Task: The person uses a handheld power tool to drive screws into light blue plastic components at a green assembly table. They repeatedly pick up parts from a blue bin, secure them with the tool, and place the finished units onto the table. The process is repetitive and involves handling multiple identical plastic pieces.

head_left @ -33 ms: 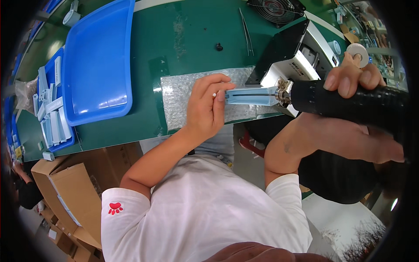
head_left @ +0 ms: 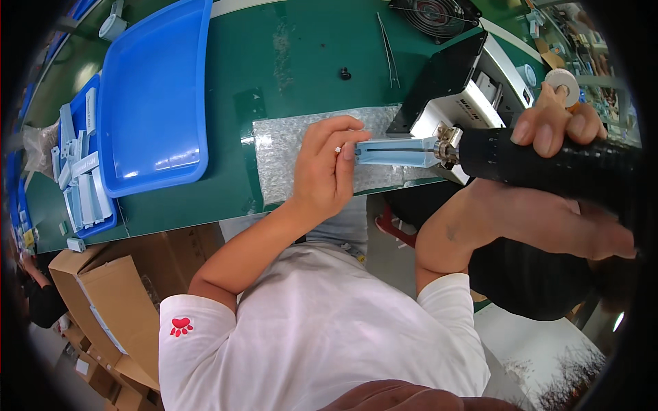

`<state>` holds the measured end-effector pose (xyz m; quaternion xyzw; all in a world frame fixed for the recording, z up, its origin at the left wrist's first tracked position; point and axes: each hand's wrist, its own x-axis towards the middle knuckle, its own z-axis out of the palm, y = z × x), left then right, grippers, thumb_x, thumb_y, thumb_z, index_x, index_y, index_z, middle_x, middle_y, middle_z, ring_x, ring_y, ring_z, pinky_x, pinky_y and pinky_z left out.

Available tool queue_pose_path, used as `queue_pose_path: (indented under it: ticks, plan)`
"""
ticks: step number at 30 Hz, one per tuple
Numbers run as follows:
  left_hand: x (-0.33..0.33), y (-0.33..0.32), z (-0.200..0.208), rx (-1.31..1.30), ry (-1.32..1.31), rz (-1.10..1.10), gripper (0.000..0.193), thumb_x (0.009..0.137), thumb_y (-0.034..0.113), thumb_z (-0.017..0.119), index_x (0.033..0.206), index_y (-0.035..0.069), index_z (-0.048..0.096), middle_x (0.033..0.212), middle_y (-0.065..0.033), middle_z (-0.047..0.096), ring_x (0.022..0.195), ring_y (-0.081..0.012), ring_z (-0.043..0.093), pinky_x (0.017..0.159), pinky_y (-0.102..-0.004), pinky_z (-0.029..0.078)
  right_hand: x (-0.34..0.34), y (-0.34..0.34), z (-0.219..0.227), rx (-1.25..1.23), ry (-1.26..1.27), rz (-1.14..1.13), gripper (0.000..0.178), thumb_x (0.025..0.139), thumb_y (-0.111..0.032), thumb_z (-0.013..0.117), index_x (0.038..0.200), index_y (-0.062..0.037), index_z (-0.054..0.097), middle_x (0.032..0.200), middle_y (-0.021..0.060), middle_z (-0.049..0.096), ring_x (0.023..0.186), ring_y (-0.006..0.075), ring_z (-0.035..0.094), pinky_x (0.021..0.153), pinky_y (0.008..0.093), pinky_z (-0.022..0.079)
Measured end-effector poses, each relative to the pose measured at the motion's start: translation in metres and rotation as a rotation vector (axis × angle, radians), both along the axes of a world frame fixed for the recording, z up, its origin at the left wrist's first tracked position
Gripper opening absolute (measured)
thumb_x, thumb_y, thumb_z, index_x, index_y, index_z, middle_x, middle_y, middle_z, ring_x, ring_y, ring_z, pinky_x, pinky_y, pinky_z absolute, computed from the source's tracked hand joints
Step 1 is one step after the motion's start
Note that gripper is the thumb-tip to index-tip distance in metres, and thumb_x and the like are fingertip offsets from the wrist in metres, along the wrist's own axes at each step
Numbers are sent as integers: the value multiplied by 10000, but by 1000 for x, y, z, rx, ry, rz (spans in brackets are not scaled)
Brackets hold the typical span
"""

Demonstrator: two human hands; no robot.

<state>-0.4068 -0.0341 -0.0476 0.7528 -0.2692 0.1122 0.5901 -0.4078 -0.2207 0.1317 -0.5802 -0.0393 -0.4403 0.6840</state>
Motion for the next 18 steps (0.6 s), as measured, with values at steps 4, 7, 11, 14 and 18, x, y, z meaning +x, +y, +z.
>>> queue_pose_path:
  ticks: [4, 7, 11, 14, 18]
  plan:
    - [0, 0, -3, -13, 4, -9, 290, 1040, 73, 401, 1099, 0, 675, 1181, -169, 628, 1063, -296, 598, 934, -370, 463, 5, 25, -3, -235, 44, -302, 983, 822, -912, 362, 1041, 44, 424, 897, 129, 433, 654, 200, 485, 545, 324, 440]
    - [-1, 2, -1, -16, 12, -16, 289, 1041, 74, 399, 1098, 2, 673, 1186, -171, 626, 1069, -298, 598, 938, -370, 462, -4, 6, -10, -52, -133, 185, 937, 841, -880, 406, 1086, 24, 425, 921, 121, 441, 670, 193, 504, 561, 323, 452]
    - [-3, 2, 0, -22, 21, -19, 288, 1044, 81, 396, 1093, 1, 669, 1184, -178, 625, 1072, -300, 598, 936, -370, 464, -15, 15, -16, -21, -177, 455, 952, 829, -870, 457, 1127, 33, 495, 952, 112, 510, 683, 191, 571, 559, 327, 491]
    - [-6, 0, -4, -28, 36, -5, 293, 1048, 89, 389, 1079, -10, 663, 1168, -187, 626, 1067, -304, 604, 940, -372, 466, -14, 10, -29, 7, -226, 489, 968, 812, -874, 480, 1140, 35, 543, 948, 125, 571, 668, 208, 604, 547, 341, 512]
    - [-7, -10, 2, -31, 14, -1, 251, 1020, 68, 431, 1062, -2, 668, 1132, -195, 624, 1034, -349, 607, 930, -406, 468, -15, 9, -40, 148, -251, 435, 879, 856, -745, 569, 1162, 79, 563, 924, 158, 645, 635, 222, 632, 559, 338, 537]
